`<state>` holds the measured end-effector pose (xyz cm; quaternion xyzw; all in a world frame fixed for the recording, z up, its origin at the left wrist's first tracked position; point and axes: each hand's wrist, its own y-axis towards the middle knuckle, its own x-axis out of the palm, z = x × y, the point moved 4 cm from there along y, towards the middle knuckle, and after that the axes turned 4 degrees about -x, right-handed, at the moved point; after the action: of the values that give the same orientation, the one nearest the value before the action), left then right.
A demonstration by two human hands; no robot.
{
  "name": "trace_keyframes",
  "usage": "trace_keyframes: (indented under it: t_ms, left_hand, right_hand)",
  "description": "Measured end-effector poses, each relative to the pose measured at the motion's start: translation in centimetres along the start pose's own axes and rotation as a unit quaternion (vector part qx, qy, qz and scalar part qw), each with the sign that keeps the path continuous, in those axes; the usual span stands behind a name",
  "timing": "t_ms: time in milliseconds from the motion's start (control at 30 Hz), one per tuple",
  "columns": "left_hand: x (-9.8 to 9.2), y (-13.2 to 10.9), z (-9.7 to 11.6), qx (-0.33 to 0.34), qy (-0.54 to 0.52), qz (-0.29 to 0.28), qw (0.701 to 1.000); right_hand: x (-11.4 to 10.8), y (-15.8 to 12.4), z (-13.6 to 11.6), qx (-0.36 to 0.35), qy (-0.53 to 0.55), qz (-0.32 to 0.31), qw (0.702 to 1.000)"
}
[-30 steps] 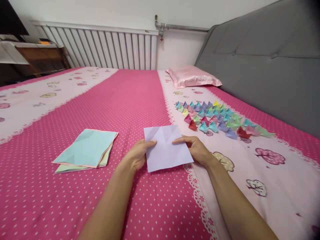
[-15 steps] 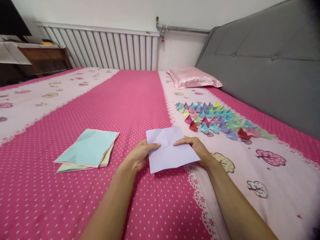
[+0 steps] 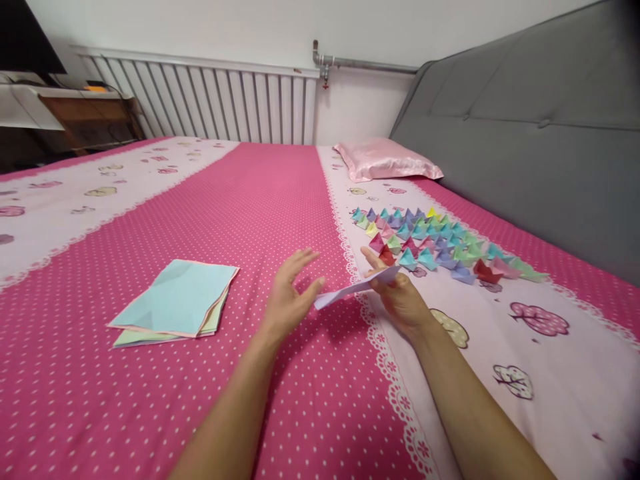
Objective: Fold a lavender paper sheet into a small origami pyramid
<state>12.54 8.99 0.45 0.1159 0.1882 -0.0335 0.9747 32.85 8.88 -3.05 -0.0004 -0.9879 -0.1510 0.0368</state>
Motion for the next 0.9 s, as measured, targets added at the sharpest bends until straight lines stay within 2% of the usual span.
trace_keyframes:
  t_ms: [67,133,233,367,467,633,800,900]
  left_hand:
    - [0.7,-0.3,0.1,-0.038,-0.125,-0.074,0.989]
    - [1.4,-0.6,0.1,-0.074,-0.245,-0.134,0.957]
    - [2.1,-0.7,-0.1,-0.083,-0.310,-0.174,0.931]
    - [2.2,-0.5,-1.4,-0.164,-0.295,-0.121,0.934]
    - [2.3,-0.5,-2.1,-0.216,-0.326,-0.087,0.916]
    - [2.3,-0.5,-2.4,-0.249,-0.356,-0.068,0.898]
    - [2.2,-0.4,-2.6,-0.259,-0.372,-0.060,0.889]
    - [2.0,-0.3,-2.7,-0.258,-0.358,-0.053,0.896]
  right_hand:
    - [0.2,0.0,0.2,0.030,0.066,0.039,0.997]
    - [0.4,-0.1,0.7,0.070,0.131,0.096,0.984]
    - [1.0,-0.4,1.4,0.123,0.187,0.142,0.964]
    - [2.0,-0.8,1.7,0.155,0.204,0.120,0.959]
    - [2.4,-1.2,1.3,0.165,0.193,0.079,0.964]
    - [2.7,-1.5,0.9,0.179,0.183,0.036,0.966]
    - [2.3,-1.1,1.3,0.182,0.202,0.053,0.961]
    - [1.8,-0.7,1.2,0.184,0.215,0.061,0.957]
